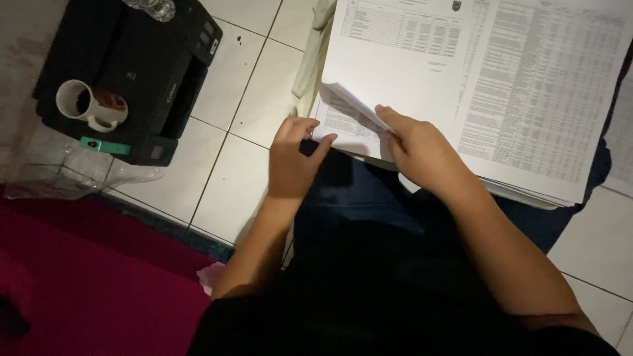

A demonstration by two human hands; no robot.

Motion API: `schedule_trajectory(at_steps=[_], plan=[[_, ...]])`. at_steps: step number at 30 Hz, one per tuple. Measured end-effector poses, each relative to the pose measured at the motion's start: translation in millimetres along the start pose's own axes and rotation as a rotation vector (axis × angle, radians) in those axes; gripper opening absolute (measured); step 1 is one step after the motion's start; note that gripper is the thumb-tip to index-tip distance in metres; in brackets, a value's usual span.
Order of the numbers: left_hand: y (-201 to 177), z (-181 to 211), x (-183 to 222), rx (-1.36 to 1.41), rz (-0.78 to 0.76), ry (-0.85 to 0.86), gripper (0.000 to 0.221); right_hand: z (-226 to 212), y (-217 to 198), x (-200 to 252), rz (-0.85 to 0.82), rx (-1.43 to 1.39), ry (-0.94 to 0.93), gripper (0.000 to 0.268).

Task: The person sorts a stack of printed documents by hand, holding the papers with both hands and flipping through them with one hand to scan their contents, then aligning the stack.

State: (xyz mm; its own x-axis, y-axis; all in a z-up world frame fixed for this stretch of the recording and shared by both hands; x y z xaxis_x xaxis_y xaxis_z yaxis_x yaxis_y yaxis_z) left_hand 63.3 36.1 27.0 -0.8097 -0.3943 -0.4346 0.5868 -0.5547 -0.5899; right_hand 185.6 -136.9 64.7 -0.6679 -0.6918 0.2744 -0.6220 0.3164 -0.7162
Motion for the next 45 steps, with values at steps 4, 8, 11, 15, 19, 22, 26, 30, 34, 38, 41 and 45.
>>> schedule_trajectory(at_steps=[4,8,11,15,19,22,26,30,34,38,41,45], plan=[[-5.0,13.4,-1.2,-0.02,0.022,-0.031,0.021,-12.8,-7.0,4.0,0.012,-0.006,-0.014,0.047],[-5.8,27.8,-7.1,-0.01,-0.031,0.021,0.021,-13.8,-7.4,3.8,0.006,-0.002,-0.026,0.044],[-4.0,31.8,-5.9,0.107,-0.068,-0.005,0.035,-11.2,-5.2,3.3,0.007,-0.001,-0.018,0.046],[3.1,26.7,-6.0,0.054,-0.118,0.051,0.047,-9.7,1.6,3.9,0.008,-0.017,-0.023,0.045],[-3.9,23.8,-11.7,-0.038,-0.055,0.178,0.023,-10.7,7.4,9.5,0.064,0.061,-0.045,0.044],[-7.8,22.1,-14.4,-0.104,-0.015,0.225,0.019,-16.2,9.1,13.4,0.091,0.108,-0.05,0.042],[-7.7,20.8,-18.8,-0.043,0.052,0.228,0.016,-13.7,11.7,12.3,0.083,0.124,-0.062,0.042],[-8.0,32.3,-20.8,0.107,0.074,0.146,0.023,-10.5,7.5,9.7,0.044,0.076,-0.069,0.04],[9.1,12.2,-7.9,0.444,0.134,-0.087,0.039,-4.0,3.6,7.3,0.04,0.001,-0.007,0.041],[12.4,5.5,-3.2,0.512,0.131,-0.178,0.035,-2.3,1.0,5.1,0.038,-0.049,0.001,0.042],[7.4,-1.8,-2.0,0.449,0.163,-0.203,0.028,0.0,7.6,7.2,0.066,-0.015,-0.028,0.041],[13.8,-20.4,5.0,0.576,0.13,-0.293,0.032,-7.9,15.0,11.3,0.089,0.084,-0.063,0.042]])
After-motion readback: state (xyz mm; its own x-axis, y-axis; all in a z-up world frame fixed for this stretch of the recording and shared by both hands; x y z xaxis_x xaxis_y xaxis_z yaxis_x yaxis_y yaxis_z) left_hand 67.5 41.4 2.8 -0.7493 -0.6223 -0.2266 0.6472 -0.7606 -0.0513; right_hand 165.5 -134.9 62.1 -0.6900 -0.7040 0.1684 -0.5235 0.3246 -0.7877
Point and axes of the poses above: each hand's wrist, its own x-axis away from the middle knuckle, its own y-axis out of the palm, z = x × y, the point moved 8 cm from there along -x, towards the middle knuckle, and after that the axes turned 8 degrees about y, right-handed, at the moved point
